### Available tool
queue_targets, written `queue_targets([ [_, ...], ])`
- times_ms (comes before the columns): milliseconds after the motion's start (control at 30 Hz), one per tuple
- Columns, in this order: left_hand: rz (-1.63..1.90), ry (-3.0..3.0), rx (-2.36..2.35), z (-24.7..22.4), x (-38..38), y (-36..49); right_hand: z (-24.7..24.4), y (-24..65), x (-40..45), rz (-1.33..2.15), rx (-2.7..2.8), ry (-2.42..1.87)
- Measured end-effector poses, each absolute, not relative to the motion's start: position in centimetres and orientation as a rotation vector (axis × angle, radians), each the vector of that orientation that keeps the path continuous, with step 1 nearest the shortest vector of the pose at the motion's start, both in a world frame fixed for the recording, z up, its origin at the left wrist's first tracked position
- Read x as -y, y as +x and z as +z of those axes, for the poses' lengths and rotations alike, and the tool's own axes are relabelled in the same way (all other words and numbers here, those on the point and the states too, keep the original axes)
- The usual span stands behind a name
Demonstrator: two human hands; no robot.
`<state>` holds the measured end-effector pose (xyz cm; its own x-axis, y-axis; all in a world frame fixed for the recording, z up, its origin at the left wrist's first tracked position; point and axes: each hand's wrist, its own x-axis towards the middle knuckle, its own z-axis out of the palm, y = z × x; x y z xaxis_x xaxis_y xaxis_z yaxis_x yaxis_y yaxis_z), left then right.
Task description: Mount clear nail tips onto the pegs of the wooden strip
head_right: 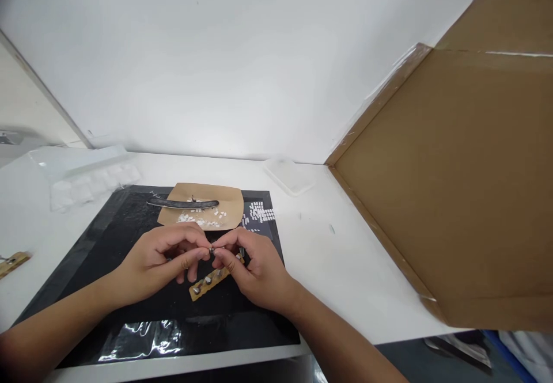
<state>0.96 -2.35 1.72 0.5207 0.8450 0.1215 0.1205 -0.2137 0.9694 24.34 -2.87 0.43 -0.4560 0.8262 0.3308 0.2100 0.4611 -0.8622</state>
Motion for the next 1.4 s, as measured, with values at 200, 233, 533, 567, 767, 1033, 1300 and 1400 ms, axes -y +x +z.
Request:
queue_targets([
  [200, 0.765, 1.477, -0.740, 1.3, 2.1, 0.9, 0.6, 24.2, 3.0, 1.124, 1.858, -0.854],
  [233, 0.760, 1.459, -0.732, 1.3, 2.0, 0.9, 0.6, 24.2, 3.0, 1.147, 1.842, -0.855],
  [533, 0.781, 1.389, -0.653, 0.8, 1.8, 0.7, 1.0, 23.8, 3.2, 1.417, 1.658, -0.837],
  [567, 0.785, 1.389, -0.663, 0.8, 1.8, 0.8, 0.9, 23.8, 3.2, 1.431, 1.648, -0.840],
  [767, 0.768, 1.458, -0.735, 0.9, 1.7, 0.9, 0.8, 23.8, 3.2, 1.367, 1.715, -0.838],
  [1033, 0.899, 1.962, -0.729, 0.7, 1.9, 0.4, 0.0, 24.2, 3.1, 0.857, 1.976, -0.819],
  [1300, 1.017, 2.241, -0.659, 1.0, 1.8, 0.6, -0.5, 24.2, 2.9, 0.775, 2.007, -0.713],
  [1400, 1.017, 2.195, -0.680, 1.2, 1.9, 0.7, -0.6, 24.3, 2.7, 0.735, 1.999, -0.685],
])
